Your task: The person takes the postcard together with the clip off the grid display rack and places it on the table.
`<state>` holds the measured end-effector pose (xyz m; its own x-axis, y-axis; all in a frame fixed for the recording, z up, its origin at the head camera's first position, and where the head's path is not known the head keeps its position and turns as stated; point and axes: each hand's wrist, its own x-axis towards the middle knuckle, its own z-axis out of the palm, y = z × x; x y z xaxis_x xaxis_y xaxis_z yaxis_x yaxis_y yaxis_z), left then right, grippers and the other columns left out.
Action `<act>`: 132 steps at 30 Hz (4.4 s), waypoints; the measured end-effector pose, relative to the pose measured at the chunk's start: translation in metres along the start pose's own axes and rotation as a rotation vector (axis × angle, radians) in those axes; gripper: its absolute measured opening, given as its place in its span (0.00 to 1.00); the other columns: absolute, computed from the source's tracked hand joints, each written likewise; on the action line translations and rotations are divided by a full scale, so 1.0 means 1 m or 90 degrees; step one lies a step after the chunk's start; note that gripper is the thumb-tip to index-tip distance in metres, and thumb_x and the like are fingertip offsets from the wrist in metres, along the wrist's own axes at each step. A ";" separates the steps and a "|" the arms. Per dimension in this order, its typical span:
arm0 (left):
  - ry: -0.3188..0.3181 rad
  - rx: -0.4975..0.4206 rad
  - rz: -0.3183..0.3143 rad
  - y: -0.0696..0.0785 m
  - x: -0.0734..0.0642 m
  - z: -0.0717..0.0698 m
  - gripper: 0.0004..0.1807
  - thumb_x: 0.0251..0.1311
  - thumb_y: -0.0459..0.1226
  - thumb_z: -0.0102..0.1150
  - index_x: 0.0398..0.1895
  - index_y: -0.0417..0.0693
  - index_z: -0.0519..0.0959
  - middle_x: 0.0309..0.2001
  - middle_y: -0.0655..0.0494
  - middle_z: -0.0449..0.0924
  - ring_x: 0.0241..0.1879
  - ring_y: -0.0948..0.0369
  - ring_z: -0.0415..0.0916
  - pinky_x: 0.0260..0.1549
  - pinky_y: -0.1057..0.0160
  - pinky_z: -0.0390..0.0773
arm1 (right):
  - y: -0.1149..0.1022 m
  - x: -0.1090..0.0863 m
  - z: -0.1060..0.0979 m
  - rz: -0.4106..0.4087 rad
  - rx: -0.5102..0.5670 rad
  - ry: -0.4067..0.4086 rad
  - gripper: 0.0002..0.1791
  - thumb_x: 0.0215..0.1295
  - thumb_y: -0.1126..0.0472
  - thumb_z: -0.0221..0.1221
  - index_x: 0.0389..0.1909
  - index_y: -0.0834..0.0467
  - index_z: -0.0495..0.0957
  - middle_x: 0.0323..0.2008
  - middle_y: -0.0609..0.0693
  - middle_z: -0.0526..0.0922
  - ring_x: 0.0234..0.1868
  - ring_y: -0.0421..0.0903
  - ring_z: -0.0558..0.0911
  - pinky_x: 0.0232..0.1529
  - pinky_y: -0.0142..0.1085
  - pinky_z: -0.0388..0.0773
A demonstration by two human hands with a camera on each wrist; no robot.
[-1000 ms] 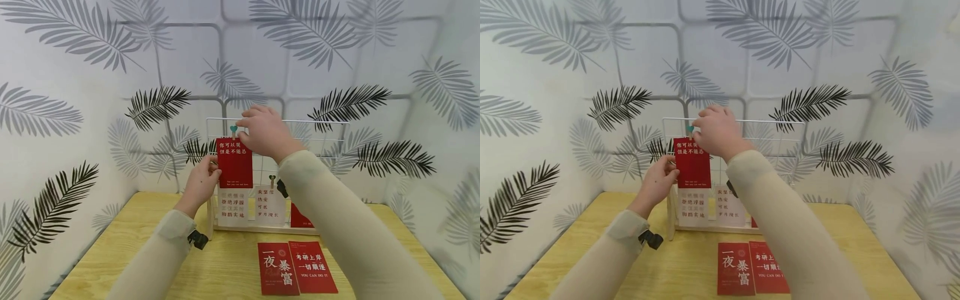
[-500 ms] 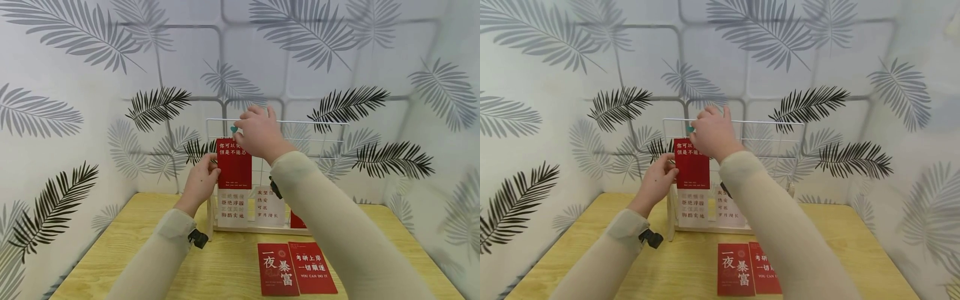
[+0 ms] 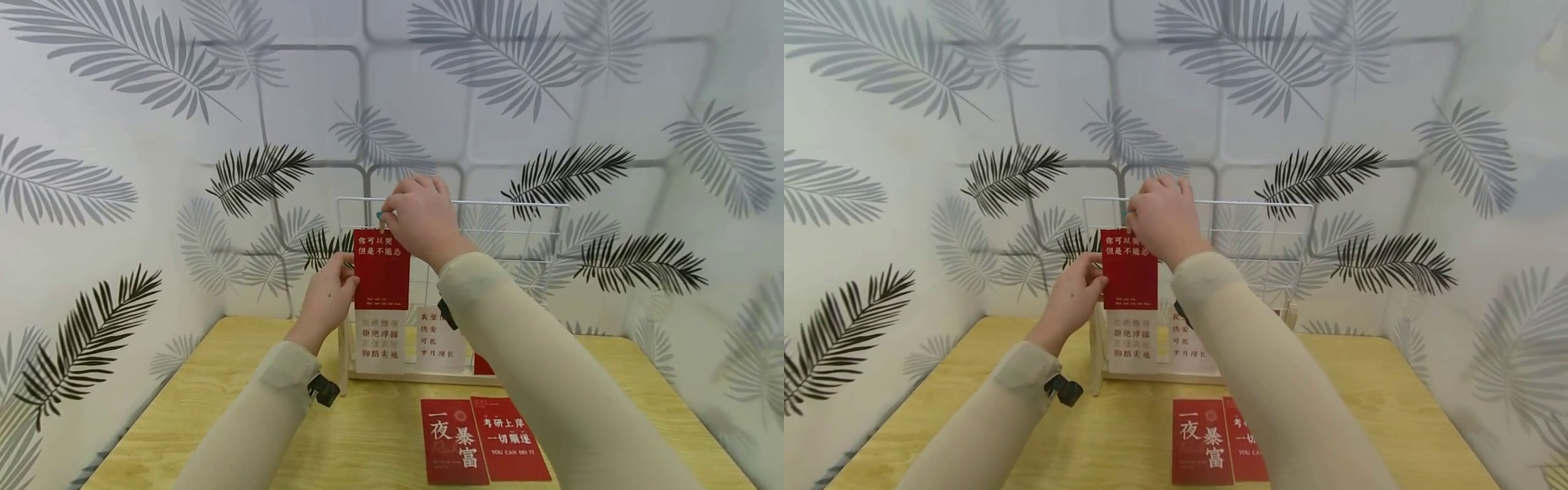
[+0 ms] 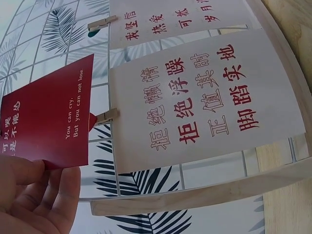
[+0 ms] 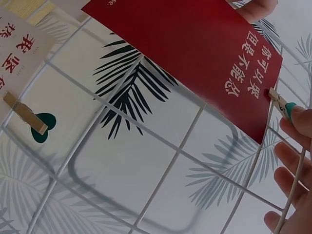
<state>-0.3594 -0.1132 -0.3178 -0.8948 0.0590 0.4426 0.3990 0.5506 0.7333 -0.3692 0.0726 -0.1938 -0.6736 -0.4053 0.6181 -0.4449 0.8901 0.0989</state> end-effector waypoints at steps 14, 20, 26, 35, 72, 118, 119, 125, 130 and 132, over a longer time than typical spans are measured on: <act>0.027 0.011 0.014 -0.003 -0.003 -0.002 0.14 0.74 0.36 0.55 0.59 0.50 0.74 0.44 0.52 0.81 0.40 0.55 0.79 0.40 0.55 0.79 | -0.004 -0.002 -0.002 -0.004 0.012 0.016 0.09 0.73 0.54 0.61 0.42 0.47 0.89 0.45 0.44 0.78 0.54 0.49 0.72 0.63 0.48 0.65; 0.025 0.004 0.016 -0.004 -0.003 -0.003 0.13 0.75 0.36 0.54 0.59 0.50 0.75 0.44 0.53 0.80 0.40 0.55 0.78 0.39 0.54 0.79 | -0.004 -0.003 -0.003 -0.020 0.007 0.021 0.08 0.72 0.54 0.62 0.41 0.48 0.89 0.45 0.45 0.76 0.52 0.49 0.71 0.58 0.47 0.69; 0.023 -0.005 0.016 -0.005 -0.004 -0.002 0.13 0.75 0.36 0.54 0.58 0.50 0.76 0.43 0.54 0.80 0.41 0.56 0.78 0.40 0.54 0.79 | -0.003 -0.006 -0.003 -0.033 0.014 0.030 0.08 0.72 0.55 0.61 0.41 0.51 0.88 0.45 0.46 0.74 0.51 0.49 0.70 0.53 0.45 0.71; 0.016 -0.004 0.021 -0.004 -0.005 -0.004 0.13 0.75 0.36 0.55 0.59 0.49 0.76 0.44 0.54 0.80 0.42 0.56 0.78 0.40 0.54 0.80 | 0.001 -0.007 0.001 -0.050 0.022 0.086 0.07 0.71 0.58 0.62 0.38 0.53 0.88 0.46 0.49 0.75 0.52 0.51 0.71 0.53 0.45 0.72; -0.015 0.006 0.027 0.004 -0.031 -0.019 0.14 0.73 0.34 0.56 0.59 0.46 0.76 0.44 0.51 0.81 0.40 0.56 0.80 0.40 0.55 0.83 | 0.024 -0.040 -0.011 -0.080 0.094 0.172 0.04 0.68 0.61 0.65 0.37 0.57 0.87 0.47 0.53 0.77 0.55 0.55 0.71 0.60 0.49 0.67; -0.063 -0.083 -0.037 -0.008 -0.077 -0.010 0.14 0.71 0.32 0.58 0.57 0.47 0.76 0.40 0.52 0.80 0.35 0.55 0.80 0.37 0.55 0.85 | 0.059 -0.120 0.004 -0.071 0.141 0.174 0.04 0.64 0.62 0.68 0.37 0.58 0.87 0.47 0.54 0.78 0.56 0.56 0.72 0.62 0.50 0.69; -0.064 -0.083 -0.037 -0.009 -0.078 -0.009 0.14 0.71 0.32 0.58 0.57 0.47 0.76 0.40 0.52 0.80 0.35 0.55 0.80 0.37 0.55 0.85 | 0.060 -0.122 0.005 -0.071 0.144 0.173 0.04 0.64 0.62 0.68 0.37 0.58 0.87 0.46 0.54 0.78 0.56 0.56 0.72 0.61 0.50 0.69; -0.066 -0.089 -0.046 -0.014 -0.082 -0.007 0.15 0.71 0.32 0.58 0.59 0.46 0.76 0.40 0.51 0.80 0.36 0.56 0.80 0.36 0.58 0.84 | 0.066 -0.135 0.012 -0.061 0.152 0.157 0.05 0.64 0.62 0.69 0.39 0.58 0.87 0.46 0.54 0.77 0.55 0.55 0.71 0.58 0.49 0.71; -0.070 -0.101 -0.048 -0.017 -0.085 -0.005 0.15 0.71 0.31 0.58 0.58 0.44 0.77 0.39 0.50 0.80 0.34 0.56 0.80 0.37 0.54 0.85 | 0.071 -0.146 0.019 -0.051 0.153 0.145 0.05 0.63 0.63 0.69 0.39 0.58 0.87 0.47 0.55 0.77 0.55 0.56 0.71 0.57 0.50 0.71; -0.074 -0.101 -0.053 -0.020 -0.087 -0.003 0.14 0.71 0.31 0.58 0.57 0.44 0.77 0.39 0.51 0.80 0.33 0.56 0.80 0.37 0.54 0.85 | 0.074 -0.152 0.022 -0.045 0.162 0.144 0.05 0.63 0.64 0.69 0.38 0.59 0.87 0.47 0.55 0.77 0.55 0.56 0.71 0.58 0.51 0.71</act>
<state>-0.2887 -0.1318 -0.3691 -0.9394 0.1195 0.3213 0.3411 0.4195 0.8412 -0.3128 0.1956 -0.2979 -0.5009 -0.3824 0.7764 -0.6377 0.7696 -0.0323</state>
